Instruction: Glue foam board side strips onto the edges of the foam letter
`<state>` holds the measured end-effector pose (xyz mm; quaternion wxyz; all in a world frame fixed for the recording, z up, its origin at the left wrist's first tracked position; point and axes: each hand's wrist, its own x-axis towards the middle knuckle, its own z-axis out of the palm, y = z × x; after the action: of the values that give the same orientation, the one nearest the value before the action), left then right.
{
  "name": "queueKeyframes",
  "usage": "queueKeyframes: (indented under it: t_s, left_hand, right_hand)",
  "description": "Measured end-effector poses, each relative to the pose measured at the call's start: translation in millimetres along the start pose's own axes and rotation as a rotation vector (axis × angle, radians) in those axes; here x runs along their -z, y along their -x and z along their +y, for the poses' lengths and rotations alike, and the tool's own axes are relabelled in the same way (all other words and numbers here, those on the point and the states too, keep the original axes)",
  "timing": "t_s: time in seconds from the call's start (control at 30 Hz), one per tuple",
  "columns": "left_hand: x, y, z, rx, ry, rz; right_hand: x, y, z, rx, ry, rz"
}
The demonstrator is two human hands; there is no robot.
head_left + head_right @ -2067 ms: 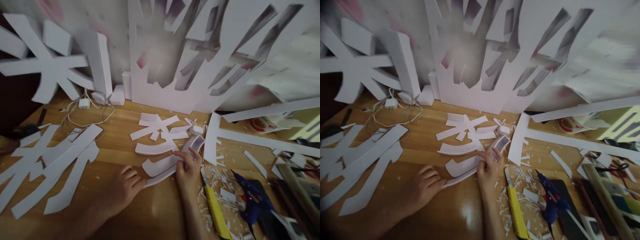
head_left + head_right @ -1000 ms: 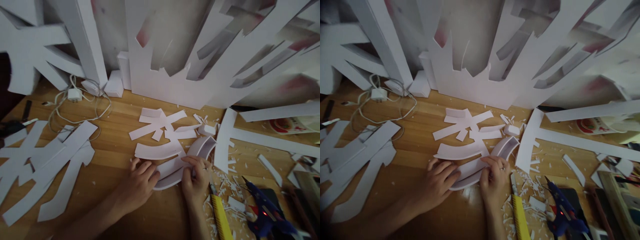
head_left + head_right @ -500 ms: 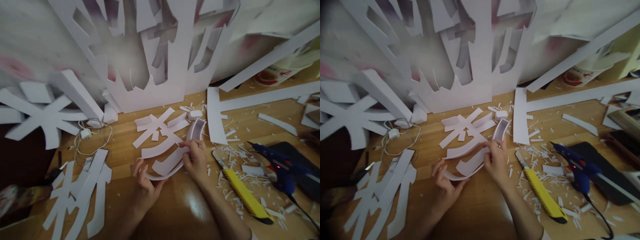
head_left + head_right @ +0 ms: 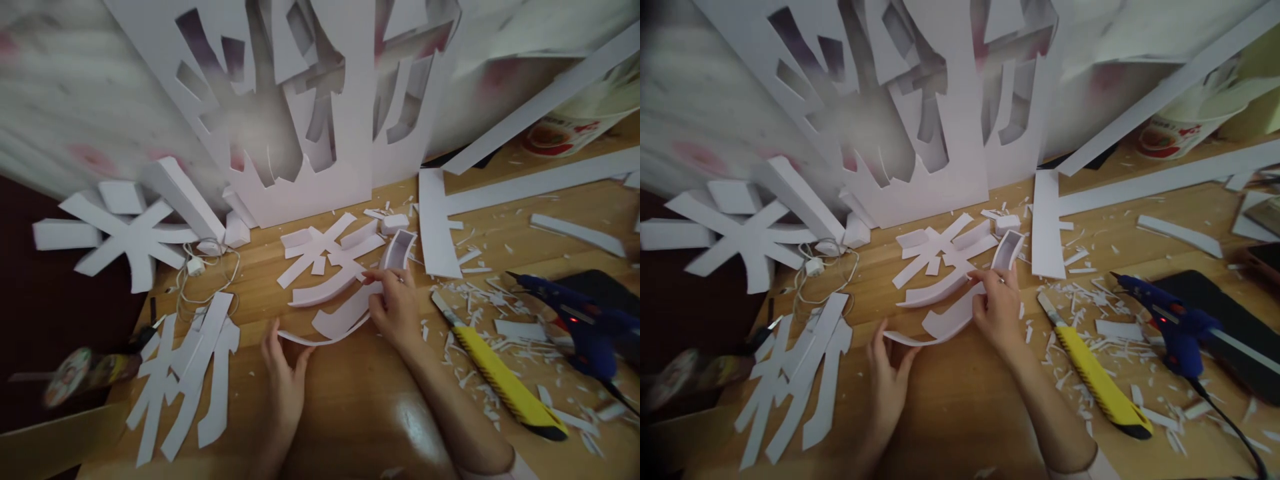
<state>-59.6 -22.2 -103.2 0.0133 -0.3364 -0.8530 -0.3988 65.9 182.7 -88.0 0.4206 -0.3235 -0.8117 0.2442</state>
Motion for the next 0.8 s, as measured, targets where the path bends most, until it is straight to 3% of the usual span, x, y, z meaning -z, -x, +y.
queueKeyframes:
  t_s: [0.1,0.2,0.37,0.53,0.8]
  left_hand:
    - [26.2,-7,-3,-0.042,-0.16,-0.016]
    - [35.4,-11,-3,0.033,-0.118,-0.072]
    - [17.8,-8,2,0.264,0.182,-0.225]
    - [12.8,-17,26,0.369,0.208,-0.31]
    - [8.9,-32,47,0.3,0.118,-0.373]
  right_hand:
    - [0,0,0,0.001,-0.005,0.002]
    - [0,0,0,0.009,0.0,0.001]
    - [0,0,1,0.01,0.014,-0.01]
    - [0,-1,-1,0.018,0.017,-0.004]
    - [1,-2,0,0.03,0.014,-0.012]
